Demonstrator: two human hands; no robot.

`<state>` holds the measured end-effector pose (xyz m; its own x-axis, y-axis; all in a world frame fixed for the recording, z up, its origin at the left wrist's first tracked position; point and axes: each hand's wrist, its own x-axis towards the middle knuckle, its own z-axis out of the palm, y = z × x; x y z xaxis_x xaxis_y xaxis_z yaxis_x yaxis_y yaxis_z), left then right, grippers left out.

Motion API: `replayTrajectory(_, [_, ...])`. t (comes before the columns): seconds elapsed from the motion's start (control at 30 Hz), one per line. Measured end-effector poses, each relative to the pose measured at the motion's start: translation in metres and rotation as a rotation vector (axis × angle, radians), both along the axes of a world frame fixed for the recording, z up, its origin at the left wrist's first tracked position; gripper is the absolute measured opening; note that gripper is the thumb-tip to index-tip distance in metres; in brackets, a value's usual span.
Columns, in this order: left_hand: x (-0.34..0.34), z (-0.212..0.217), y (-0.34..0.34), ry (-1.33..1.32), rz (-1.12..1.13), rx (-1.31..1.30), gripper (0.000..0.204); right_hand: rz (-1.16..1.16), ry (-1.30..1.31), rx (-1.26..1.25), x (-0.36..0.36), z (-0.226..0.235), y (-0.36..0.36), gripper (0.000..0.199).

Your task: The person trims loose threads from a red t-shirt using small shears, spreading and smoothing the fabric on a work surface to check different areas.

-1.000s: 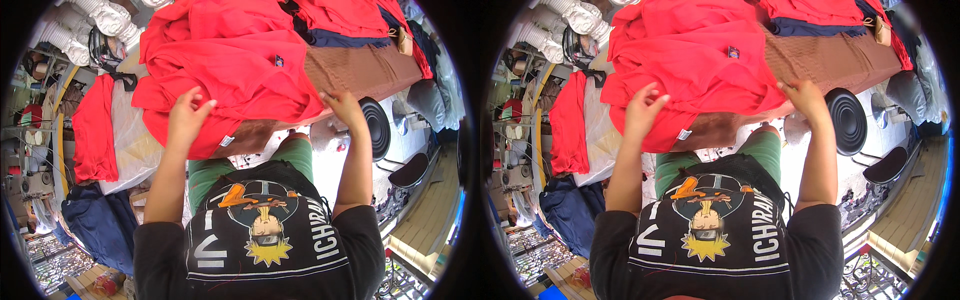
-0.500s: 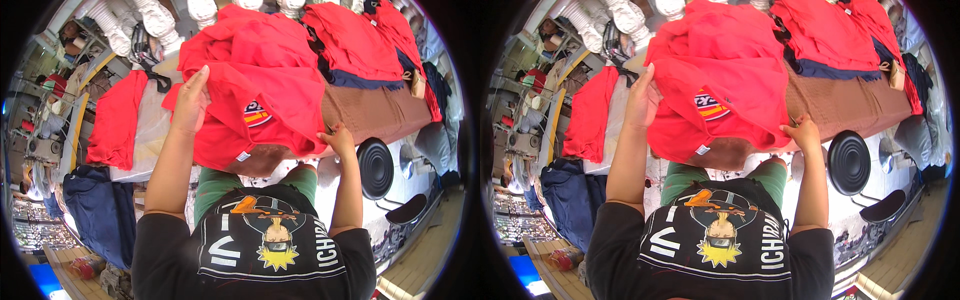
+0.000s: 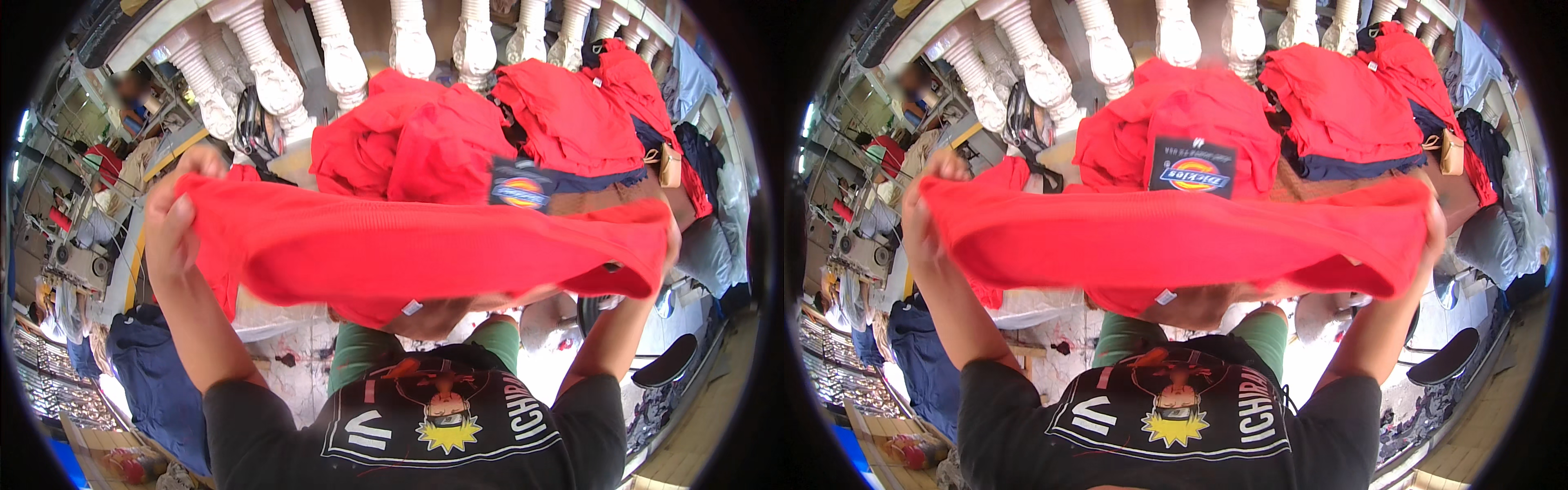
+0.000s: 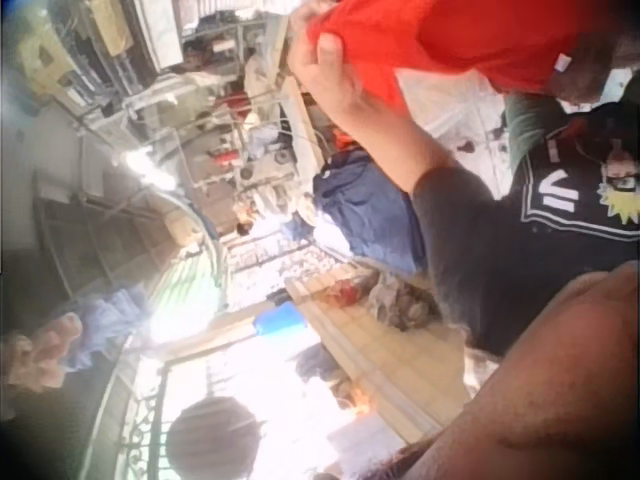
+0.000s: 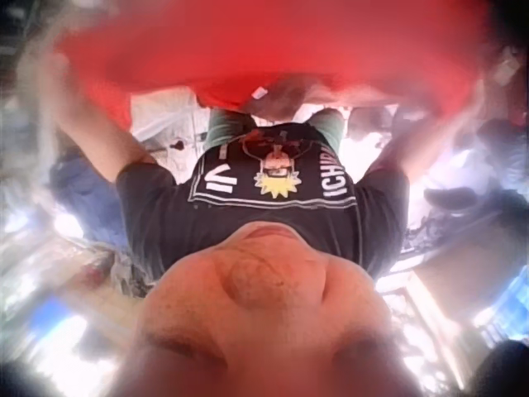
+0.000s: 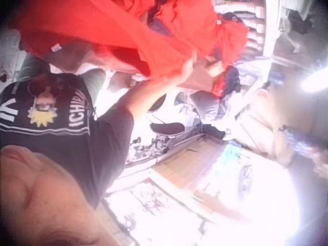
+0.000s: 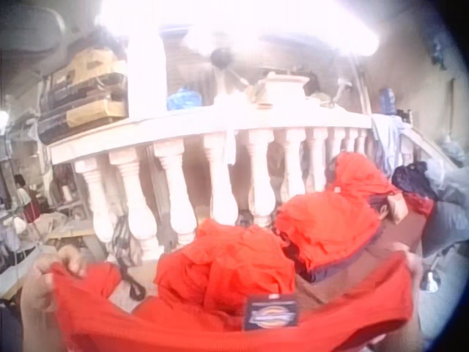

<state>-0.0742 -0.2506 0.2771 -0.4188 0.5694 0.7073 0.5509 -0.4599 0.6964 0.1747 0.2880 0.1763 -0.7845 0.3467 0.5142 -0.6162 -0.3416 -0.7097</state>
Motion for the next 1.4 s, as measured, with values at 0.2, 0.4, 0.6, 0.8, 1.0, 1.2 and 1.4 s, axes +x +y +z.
replayTrajectory(0.2, [-0.126, 0.022, 0.035, -0.479, 0.297, 0.131, 0.055, -0.595, -0.341, 0.629, -0.193, 0.132, -0.009, 0.029])
replayTrajectory(0.4, [-0.139, -0.201, 0.0, -0.901, -0.521, -0.256, 0.087, -0.562, -0.669, 0.82, -0.162, -0.095, 0.03, 0.024])
replayTrajectory(0.6, [-0.084, -0.222, 0.051, -0.996, 0.297, -0.447, 0.057, -1.123, -0.997, 1.482, -0.127, -0.166, 0.0, 0.046])
replayTrajectory(0.8, [-0.073, -0.226, 0.072, -0.673, 0.459, -0.573, 0.041, 0.011, -1.158, 0.28, -0.169, -0.145, -0.08, 0.05])
replayTrajectory(1.0, [-0.076, -0.103, 0.037, -0.623, 0.37, 0.169, 0.041, 0.312, -0.499, -0.24, -0.166, -0.094, -0.095, 0.04])
replayTrajectory(1.2, [-0.051, -0.003, -0.047, -0.472, 0.453, 0.31, 0.031, 0.31, -0.133, 0.046, -0.16, 0.013, -0.12, 0.051])
replayTrajectory(1.4, [0.008, 0.042, -0.133, -0.143, 0.672, 0.255, 0.033, -0.242, -0.183, 0.068, -0.178, 0.156, -0.177, 0.05])
